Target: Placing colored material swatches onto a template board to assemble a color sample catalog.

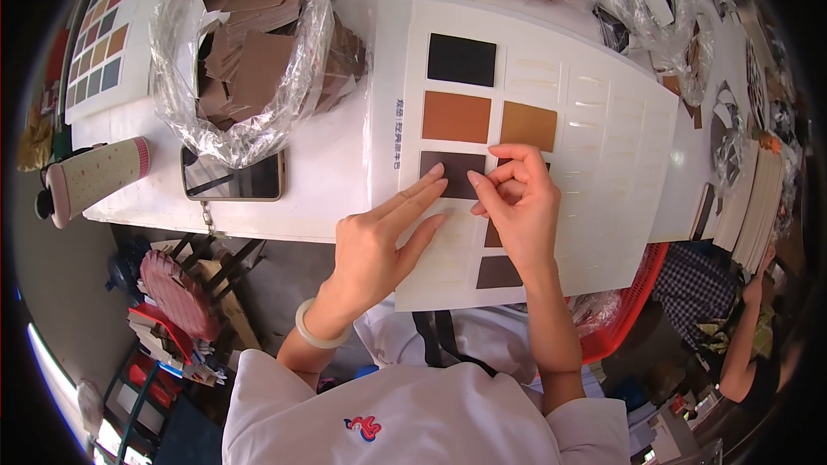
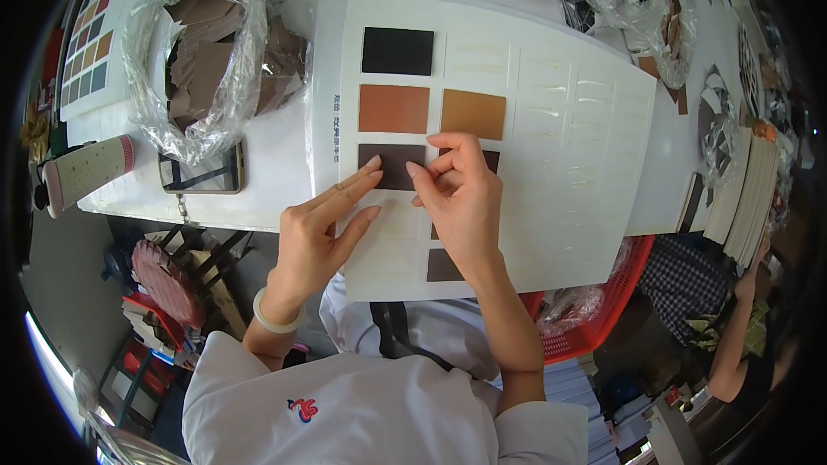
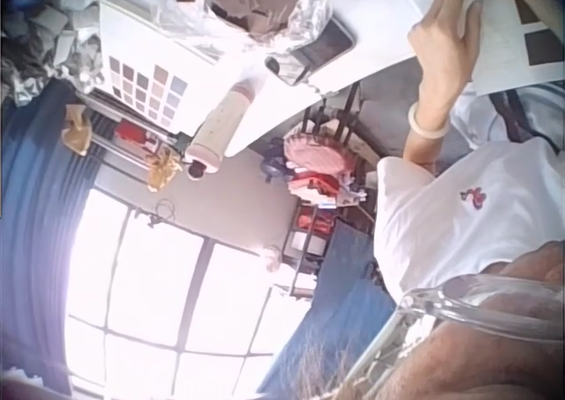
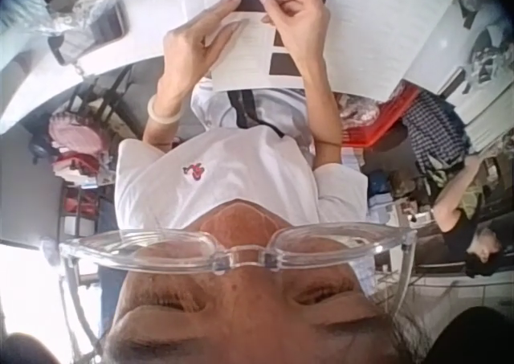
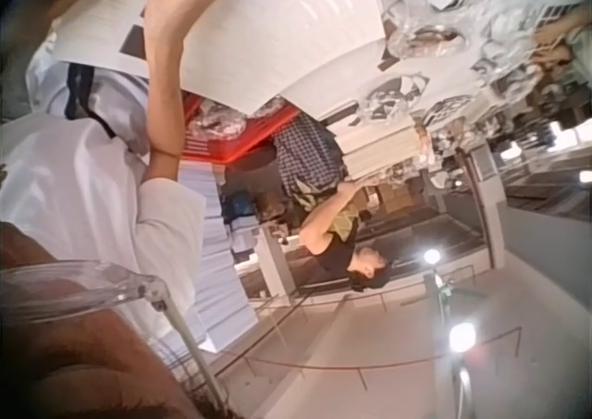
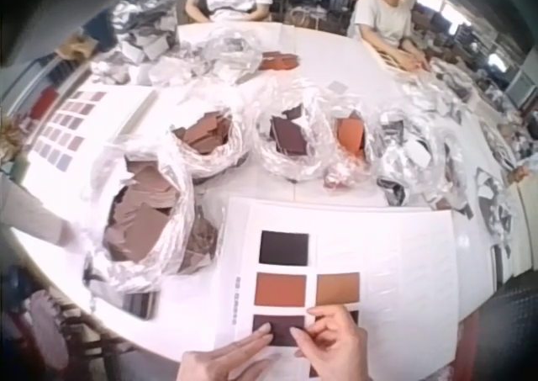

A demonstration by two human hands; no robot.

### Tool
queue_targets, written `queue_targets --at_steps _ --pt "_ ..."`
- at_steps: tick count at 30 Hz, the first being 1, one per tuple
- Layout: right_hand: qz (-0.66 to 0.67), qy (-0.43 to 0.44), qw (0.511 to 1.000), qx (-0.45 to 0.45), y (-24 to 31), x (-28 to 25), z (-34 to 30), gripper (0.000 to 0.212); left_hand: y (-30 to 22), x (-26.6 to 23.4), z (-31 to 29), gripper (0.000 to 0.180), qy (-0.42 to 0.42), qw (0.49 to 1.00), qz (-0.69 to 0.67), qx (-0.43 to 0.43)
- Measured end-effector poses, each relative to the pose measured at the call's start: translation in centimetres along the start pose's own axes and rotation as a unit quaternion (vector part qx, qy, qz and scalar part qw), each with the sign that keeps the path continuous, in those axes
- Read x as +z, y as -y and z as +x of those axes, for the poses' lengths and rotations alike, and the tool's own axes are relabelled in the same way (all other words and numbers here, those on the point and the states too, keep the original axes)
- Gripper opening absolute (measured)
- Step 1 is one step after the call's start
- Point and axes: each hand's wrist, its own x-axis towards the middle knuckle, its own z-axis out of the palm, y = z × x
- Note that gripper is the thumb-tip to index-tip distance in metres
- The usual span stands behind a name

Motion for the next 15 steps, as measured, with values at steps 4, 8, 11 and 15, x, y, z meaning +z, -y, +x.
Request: queue_targets --at_steps 4,8,11,15 --pt "0.005 -0.007 1.0 -0.013 0.4 0.9 -0.1 0.03 0.8 -0.1 -0.3 0.029 -0.059 0.996 0.021 0.056" --pt "-0.05 -0.044 0.996 -0.061 1.0 -0.8 1.0 0.018 -1.3 -3.4 0.3 0.03 -0.061 0.995 -0.015 0.077" --pt "-0.04 -0.045 0.99 -0.125 4.7 -0.7 4.0 0.01 -2.1 -8.8 2.0 0.026 -0.242 0.964 0.027 0.107" --pt "-0.121 0.004 0.937 -0.328 10.9 3.6 10.6 0.009 1.5 -13.9 5.6 0.026 -0.302 0.931 0.203 0.02"
